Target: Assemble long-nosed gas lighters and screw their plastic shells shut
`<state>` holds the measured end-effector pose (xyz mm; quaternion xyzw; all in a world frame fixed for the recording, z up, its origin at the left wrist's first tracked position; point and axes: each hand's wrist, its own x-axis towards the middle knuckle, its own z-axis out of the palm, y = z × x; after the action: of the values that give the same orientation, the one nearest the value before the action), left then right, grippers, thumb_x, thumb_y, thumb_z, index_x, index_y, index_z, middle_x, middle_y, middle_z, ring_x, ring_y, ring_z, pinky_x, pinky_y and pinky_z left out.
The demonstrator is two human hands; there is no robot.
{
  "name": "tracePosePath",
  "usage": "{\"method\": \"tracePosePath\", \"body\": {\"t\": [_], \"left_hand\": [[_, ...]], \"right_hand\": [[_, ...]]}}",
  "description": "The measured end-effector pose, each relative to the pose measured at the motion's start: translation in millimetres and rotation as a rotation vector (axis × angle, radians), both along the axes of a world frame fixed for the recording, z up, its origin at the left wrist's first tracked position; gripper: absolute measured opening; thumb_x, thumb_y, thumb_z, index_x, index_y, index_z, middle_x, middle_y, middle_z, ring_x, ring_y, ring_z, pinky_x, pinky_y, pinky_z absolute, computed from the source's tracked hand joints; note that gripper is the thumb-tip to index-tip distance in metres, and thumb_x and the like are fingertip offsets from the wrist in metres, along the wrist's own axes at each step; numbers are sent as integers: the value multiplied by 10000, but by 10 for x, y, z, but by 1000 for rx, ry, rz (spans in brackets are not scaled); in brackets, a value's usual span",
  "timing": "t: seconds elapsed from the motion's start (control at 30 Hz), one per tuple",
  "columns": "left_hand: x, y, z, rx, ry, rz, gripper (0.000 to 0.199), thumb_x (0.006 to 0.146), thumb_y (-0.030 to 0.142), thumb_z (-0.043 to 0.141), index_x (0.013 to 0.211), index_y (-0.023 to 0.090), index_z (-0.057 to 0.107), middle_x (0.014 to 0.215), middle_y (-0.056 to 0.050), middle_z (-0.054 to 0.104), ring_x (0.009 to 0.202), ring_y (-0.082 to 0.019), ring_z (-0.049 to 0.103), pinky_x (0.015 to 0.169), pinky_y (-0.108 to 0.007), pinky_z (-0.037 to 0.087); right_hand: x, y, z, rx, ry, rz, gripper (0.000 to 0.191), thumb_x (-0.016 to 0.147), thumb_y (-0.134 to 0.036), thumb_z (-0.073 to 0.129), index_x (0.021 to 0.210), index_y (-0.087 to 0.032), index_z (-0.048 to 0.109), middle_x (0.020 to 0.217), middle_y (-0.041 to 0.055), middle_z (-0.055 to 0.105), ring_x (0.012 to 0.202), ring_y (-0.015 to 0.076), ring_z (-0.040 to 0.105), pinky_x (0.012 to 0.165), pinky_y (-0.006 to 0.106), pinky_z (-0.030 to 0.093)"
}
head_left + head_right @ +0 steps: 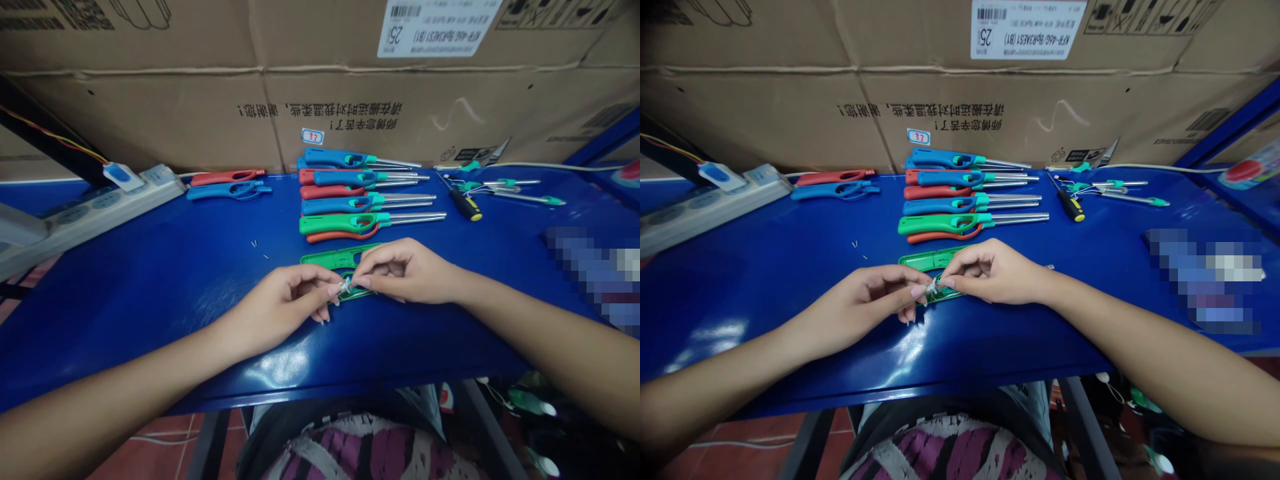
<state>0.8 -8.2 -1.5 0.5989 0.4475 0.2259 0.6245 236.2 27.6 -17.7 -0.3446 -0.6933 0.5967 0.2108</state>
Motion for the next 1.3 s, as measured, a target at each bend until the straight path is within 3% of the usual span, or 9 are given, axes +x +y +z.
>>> {"method": "tracePosePath", "body": {"t": [0.33,0.73,1.1,1.2,1.3], "left_hand": [[34,-16,-17,-22,10,45,199,935,254,623,1030,100,706,724,-1,677,625,-87,606,628,-191,512],[56,-42,5,-26,0,103,137,893,177,667,972,110,757,692,-3,714,599,-77,628,613,-167,536],[67,-57,-55,-29,-35,132,137,890,165,658,942,120,777,682,-6,721,574,-73,618,581,-154,522],[77,-64,-50,-22,-41,144,129,883,152,660,918,121,780,682,-7,727,566,-74,622,574,-152,528],[68,-57,-48,-22,-37,150,126,882,168,675,934,121,778,689,-12,740,582,-84,650,590,-156,549]], "right_hand": [[-36,-9,0,171,4,11,150,868,-255,701,844,-107,718,732,9,639,627,74,526,547,192,413],[-36,-13,-28,271,-4,36,201,920,-276,646,847,-98,701,735,22,634,616,71,508,528,183,394],[-62,-49,-7,477,-51,43,205,941,-250,622,847,-108,735,709,21,650,577,66,518,494,175,385],[-69,-50,-30,462,-52,27,198,935,-255,631,843,-118,739,701,18,648,581,68,530,497,174,393],[-78,-47,-54,336,-35,-24,186,906,-283,669,833,-119,715,694,10,630,567,67,546,487,169,416]]}}
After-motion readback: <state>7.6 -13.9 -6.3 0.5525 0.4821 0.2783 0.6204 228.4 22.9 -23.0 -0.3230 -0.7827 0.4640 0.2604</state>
